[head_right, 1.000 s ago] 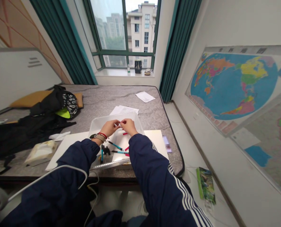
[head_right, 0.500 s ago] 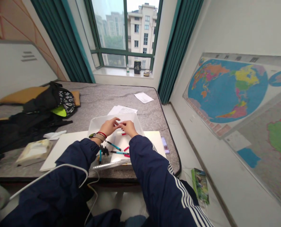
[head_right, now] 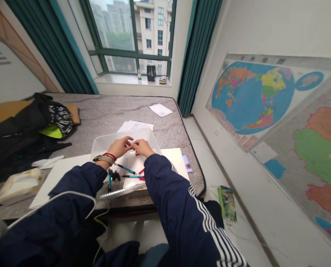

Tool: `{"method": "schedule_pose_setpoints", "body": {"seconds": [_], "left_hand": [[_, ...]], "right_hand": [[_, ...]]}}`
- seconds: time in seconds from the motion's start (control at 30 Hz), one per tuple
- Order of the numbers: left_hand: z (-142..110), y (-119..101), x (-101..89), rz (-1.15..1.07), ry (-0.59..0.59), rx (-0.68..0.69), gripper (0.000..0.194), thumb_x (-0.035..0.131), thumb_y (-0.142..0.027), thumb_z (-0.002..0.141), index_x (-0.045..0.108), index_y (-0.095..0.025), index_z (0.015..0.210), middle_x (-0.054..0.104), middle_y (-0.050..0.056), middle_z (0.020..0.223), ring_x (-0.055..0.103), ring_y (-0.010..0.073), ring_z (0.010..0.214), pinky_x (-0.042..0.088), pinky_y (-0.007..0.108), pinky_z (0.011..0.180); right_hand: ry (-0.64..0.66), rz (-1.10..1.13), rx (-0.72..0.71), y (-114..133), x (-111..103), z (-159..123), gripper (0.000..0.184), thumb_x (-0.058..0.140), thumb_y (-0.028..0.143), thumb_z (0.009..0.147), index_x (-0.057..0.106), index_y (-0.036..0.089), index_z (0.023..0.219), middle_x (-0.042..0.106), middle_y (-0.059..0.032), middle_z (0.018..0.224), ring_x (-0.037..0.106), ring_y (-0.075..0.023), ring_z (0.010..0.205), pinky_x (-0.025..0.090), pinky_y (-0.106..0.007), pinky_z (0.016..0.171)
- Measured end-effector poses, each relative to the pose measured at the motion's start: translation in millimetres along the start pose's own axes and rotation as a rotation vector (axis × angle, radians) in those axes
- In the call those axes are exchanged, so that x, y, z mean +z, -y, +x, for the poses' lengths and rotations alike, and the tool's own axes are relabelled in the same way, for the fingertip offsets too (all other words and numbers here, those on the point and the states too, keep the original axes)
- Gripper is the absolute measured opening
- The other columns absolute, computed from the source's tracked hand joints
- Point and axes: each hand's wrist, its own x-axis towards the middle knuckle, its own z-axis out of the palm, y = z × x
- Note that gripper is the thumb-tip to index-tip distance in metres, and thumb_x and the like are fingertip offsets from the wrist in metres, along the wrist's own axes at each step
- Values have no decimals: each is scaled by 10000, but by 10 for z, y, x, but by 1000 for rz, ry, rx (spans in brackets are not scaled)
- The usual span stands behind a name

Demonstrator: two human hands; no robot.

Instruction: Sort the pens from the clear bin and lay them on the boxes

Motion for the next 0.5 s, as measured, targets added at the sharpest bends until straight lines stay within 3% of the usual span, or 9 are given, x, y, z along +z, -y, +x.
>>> {"method": "schedule_pose_setpoints", "body": {"seconds": [0.23, 0.5], "left_hand": [[21, 56, 31, -5, -2, 23, 374, 659, -380, 825, 601, -238, 1166, 754, 40, 914, 698, 193, 817, 495, 275, 730], [-35, 7, 7, -2, 13, 25, 335, 627, -377, 851, 608, -228, 1150, 758, 46, 937, 703, 184, 809, 501, 270, 730]], "right_hand": [[37, 9, 49, 24, 15, 3, 183, 562, 230, 910, 730, 155, 906, 717, -26, 737, 614, -70, 542, 484, -146, 539], [48, -28, 47, 71, -9, -39, 183, 560, 232, 917, 724, 151, 908, 714, -36, 716, 636, -88, 573, 488, -163, 566]]}}
